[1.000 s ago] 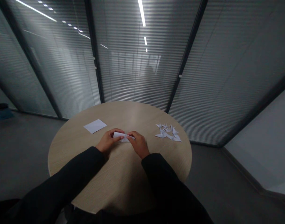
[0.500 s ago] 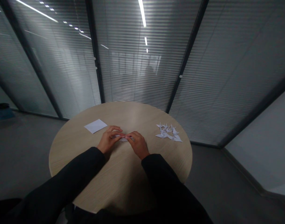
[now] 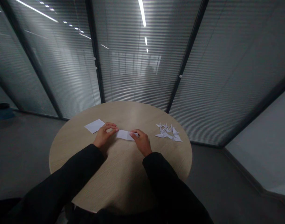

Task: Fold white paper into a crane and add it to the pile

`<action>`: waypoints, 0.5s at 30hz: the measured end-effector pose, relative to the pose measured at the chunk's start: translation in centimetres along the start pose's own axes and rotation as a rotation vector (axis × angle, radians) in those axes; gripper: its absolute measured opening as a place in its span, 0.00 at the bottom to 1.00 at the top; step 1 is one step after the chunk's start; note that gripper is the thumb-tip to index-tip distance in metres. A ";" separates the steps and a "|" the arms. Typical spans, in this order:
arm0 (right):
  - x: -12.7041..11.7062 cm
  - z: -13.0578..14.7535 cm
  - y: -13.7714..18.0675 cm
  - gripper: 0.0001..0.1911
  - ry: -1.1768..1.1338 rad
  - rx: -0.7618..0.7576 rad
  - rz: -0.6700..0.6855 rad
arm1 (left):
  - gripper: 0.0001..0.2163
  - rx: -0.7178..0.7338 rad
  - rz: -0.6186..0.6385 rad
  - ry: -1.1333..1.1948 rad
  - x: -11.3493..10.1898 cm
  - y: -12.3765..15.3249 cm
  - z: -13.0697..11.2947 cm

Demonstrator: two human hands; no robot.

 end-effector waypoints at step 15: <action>3.3 -1.2 0.9 0.17 -0.754 0.354 0.166 | 0.36 -0.293 0.505 0.362 4.9 3.3 -0.2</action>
Point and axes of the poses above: each hand's wrist, its own y-axis away from the middle knuckle, its own x-axis out of the palm, z = x × y, the point moved 5 cm from there along -y, towards the middle knuckle, and after that the axes turned 6 degrees about -x, right-handed, at the moved point
